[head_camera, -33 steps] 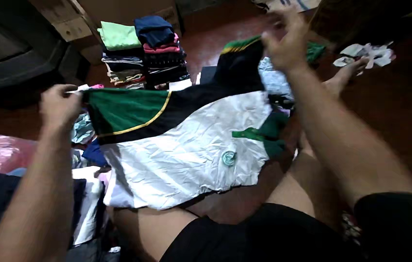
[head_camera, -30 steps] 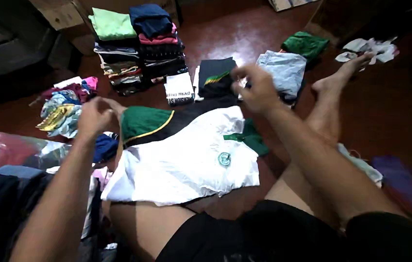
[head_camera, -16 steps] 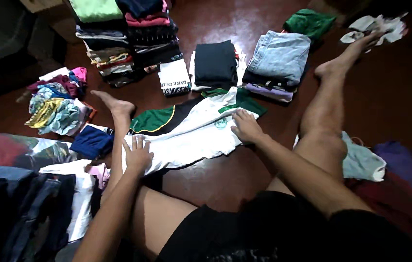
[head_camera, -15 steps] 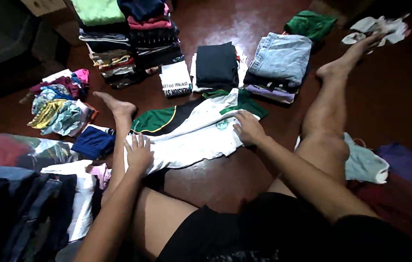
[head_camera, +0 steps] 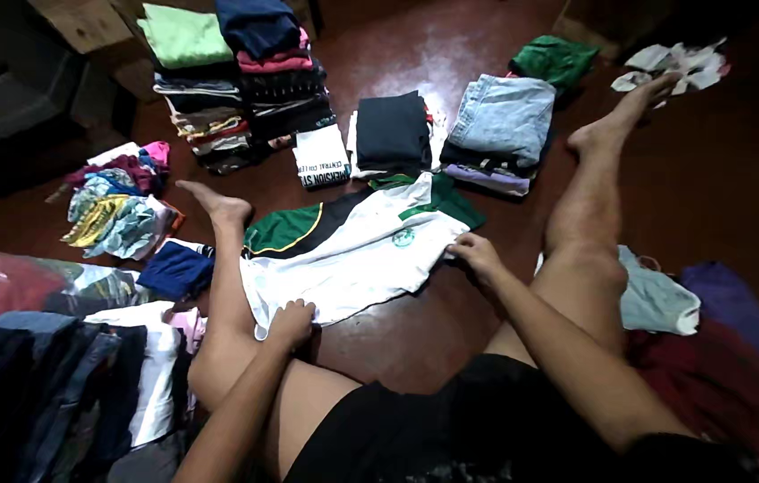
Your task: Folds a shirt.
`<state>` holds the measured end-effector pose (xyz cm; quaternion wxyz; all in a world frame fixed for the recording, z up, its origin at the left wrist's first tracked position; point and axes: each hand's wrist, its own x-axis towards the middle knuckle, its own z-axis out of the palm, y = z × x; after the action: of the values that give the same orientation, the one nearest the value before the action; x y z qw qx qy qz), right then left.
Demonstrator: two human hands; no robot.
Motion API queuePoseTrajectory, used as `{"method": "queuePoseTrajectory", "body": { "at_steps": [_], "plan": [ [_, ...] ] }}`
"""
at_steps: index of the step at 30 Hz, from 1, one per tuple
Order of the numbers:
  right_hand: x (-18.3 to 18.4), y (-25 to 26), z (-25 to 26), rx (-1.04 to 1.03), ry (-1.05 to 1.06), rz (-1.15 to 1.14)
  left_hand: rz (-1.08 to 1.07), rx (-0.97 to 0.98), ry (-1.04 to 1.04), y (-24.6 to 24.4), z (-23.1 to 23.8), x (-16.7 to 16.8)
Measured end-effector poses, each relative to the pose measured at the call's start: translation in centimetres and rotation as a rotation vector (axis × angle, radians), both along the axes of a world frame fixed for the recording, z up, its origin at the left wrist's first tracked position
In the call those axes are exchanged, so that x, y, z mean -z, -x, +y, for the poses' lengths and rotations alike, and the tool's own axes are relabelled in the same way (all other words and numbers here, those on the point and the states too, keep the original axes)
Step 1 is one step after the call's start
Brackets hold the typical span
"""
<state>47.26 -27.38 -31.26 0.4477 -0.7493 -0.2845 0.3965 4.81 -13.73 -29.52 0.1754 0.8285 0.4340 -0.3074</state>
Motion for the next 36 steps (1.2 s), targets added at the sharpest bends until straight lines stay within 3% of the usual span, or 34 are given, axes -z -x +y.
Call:
{"method": "queuePoseTrajectory", "body": {
  "at_steps": [3, 6, 11, 14, 17, 21, 23, 26, 29, 31, 33, 36],
  "plan": [
    [-1.7, -0.8, -0.8, 0.197, -0.3, 0.218, 0.01, -0.017, 0.003, -0.3, -0.9, -0.8],
    [-2.4, -1.9, -2.1, 0.254, -0.351, 0.164, -0.064, 0.041, 0.066, -0.7, -1.8, -1.2],
    [-4.9, -4.1, -3.8, 0.051, -0.013, -0.067, -0.075, 0.149, 0.371, 0.2, -1.5, -0.2],
    [-6.1, -4.4, -5.1, -0.056, 0.12, 0.021, 0.004, 0.133, 0.52, 0.1, -1.0, -1.3],
    [-4.4, -3.6, -7.4, -0.2, 0.264, -0.007, 0.116, 0.116, 0.401, -1.6, -3.0, -1.4],
    [-2.2, 0.5, -7.0, -0.44, 0.657, -0.521, 0.064, 0.149, 0.214, -4.9, -8.4, -0.1],
    [-1.9, 1.0, -6.5, -0.495, 0.706, -0.605, 0.028, 0.172, 0.153, -5.5, -8.9, 0.7],
    [-2.3, -0.3, -6.4, -0.514, 0.518, -0.41, 0.021, 0.208, 0.157, -5.1, -7.9, 0.8],
    [-4.4, -1.4, -7.5, -0.251, 0.249, -0.035, 0.044, 0.11, 0.139, -3.8, -7.4, -0.5],
    [-6.0, -1.8, -9.1, -0.134, 0.166, 0.095, 0.083, 0.014, 0.117, -3.0, -7.7, -1.4],
    [-6.9, -2.6, -10.8, -0.147, 0.159, 0.079, 0.129, -0.036, 0.098, -2.6, -7.9, -1.9],
    [-8.5, -5.0, -12.2, -0.261, 0.161, -0.123, 0.19, -0.058, 0.058, -2.4, -7.3, -2.4]
  ]
}}
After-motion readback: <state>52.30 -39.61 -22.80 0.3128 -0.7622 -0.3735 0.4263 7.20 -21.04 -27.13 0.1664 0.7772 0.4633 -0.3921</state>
